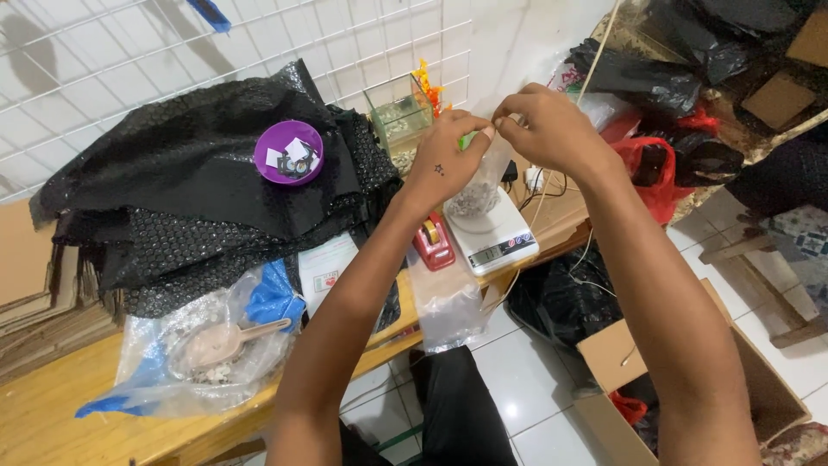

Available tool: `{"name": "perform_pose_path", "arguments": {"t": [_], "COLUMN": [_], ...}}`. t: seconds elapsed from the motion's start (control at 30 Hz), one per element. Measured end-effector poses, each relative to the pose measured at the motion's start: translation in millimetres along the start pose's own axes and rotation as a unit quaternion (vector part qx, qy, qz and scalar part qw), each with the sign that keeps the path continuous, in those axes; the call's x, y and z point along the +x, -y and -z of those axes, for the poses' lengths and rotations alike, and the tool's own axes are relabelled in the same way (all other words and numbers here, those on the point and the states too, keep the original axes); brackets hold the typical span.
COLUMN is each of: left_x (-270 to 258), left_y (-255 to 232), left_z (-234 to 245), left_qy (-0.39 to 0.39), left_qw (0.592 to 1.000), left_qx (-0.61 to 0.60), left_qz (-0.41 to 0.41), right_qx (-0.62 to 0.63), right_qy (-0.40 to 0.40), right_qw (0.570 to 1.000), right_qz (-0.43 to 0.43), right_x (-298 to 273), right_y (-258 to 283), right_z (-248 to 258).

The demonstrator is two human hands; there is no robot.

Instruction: Scooping small items into a plastic bag and weighing them on a digital scale for packaging.

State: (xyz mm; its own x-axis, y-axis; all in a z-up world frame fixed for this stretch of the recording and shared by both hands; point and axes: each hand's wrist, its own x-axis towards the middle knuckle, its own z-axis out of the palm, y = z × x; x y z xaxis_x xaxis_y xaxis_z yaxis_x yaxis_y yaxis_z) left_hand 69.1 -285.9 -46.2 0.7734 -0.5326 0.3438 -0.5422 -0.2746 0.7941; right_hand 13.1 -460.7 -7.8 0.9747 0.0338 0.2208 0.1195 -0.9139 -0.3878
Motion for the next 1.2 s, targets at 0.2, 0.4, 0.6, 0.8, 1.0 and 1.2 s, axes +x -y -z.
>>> {"name": "perform_pose_path", "arguments": {"t": [0.2,0.4,0.6,0.8,1.0,1.2], "left_x": [3.0,4.3,6.5,3.3,3.6,6.6], "left_y": [4.8,7.4,11.5,17.6,20.2,25.1], "left_z": [-2.6,-5.3,-6.7,-5.2,-5.4,-8.6], "left_qy": [0.008,0.003,0.004,0.013,0.021,0.016], "left_qw": [0.999,0.999,1.0,0.998,0.998,0.998], "left_qx": [0.011,0.01,0.016,-0.016,-0.024,-0.005], "left_qz": [-0.029,-0.036,-0.023,-0.054,-0.058,-0.057], "right_qx": [-0.003,-0.003,-0.001,0.023,0.027,0.022], "right_qy": [0.01,0.017,0.025,-0.047,-0.046,-0.038], "right_qw": [1.0,1.0,1.0,0.999,0.999,0.999], "right_qz": [-0.019,-0.01,-0.017,-0.014,-0.01,-0.014], "right_x": [2.0,1.8,1.9,3.1,4.6,-0.1], "right_y": [-1.4,-0.7,3.0,3.5,-0.7,6.3], "right_z": [-0.9,-0.4,1.7,-6.0,-8.0,-0.9]}}
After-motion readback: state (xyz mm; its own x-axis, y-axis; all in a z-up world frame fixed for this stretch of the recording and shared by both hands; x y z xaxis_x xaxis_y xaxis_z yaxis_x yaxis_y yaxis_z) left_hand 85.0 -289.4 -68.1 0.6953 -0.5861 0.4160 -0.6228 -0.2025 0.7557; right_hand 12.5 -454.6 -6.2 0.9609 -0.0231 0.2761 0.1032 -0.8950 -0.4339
